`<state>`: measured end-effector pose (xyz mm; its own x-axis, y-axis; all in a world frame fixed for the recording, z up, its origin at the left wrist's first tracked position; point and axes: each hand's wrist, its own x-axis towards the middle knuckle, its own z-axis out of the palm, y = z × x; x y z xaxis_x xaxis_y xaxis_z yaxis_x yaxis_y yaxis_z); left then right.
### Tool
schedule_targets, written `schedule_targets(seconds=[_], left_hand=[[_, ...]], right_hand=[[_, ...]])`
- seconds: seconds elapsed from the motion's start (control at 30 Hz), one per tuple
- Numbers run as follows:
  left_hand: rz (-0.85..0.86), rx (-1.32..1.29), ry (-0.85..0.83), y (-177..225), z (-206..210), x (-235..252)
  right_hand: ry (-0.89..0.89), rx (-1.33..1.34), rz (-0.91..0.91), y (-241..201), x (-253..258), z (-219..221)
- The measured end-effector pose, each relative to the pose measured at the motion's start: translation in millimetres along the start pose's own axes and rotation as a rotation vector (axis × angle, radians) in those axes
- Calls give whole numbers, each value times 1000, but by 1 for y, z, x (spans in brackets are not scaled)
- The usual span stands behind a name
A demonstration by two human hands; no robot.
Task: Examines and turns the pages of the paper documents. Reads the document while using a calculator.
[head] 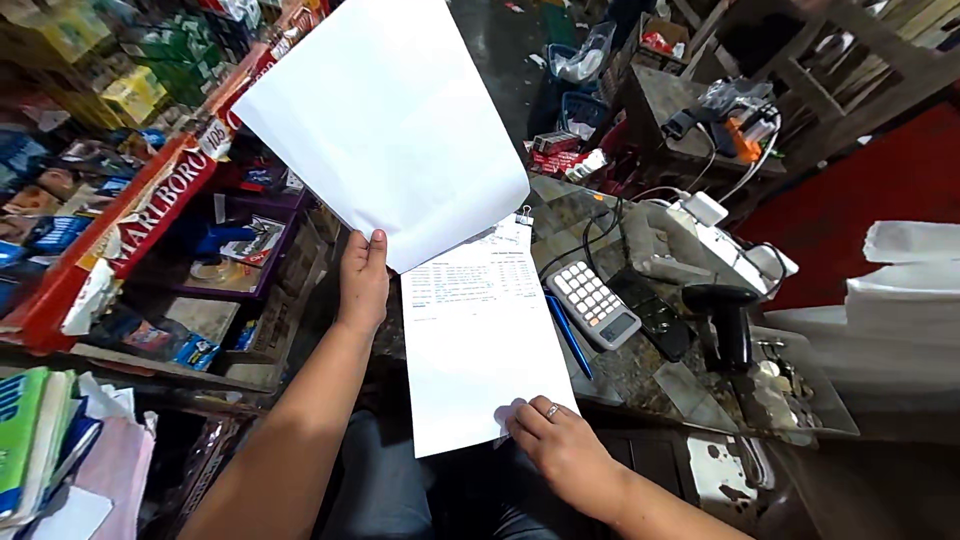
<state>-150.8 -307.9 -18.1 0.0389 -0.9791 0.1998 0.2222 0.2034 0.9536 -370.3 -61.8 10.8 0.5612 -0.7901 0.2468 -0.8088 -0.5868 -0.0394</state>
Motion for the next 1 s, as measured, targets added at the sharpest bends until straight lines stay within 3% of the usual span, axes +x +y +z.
schedule_targets(seconds=[0.47, 0.63, 0.87, 1.0], left_hand=[[-14, 61, -30, 3, -1, -3], [-16, 52, -32, 3, -1, -3], [-37, 37, -27, 3, 2, -3], [-44, 33, -24, 3, 2, -2]], right_hand=[[22, 409, 259, 1, 10, -4], [-80, 669, 323, 11, 17, -18], [-128, 479, 264, 14, 27, -33], [-152, 235, 190, 8, 20, -26]])
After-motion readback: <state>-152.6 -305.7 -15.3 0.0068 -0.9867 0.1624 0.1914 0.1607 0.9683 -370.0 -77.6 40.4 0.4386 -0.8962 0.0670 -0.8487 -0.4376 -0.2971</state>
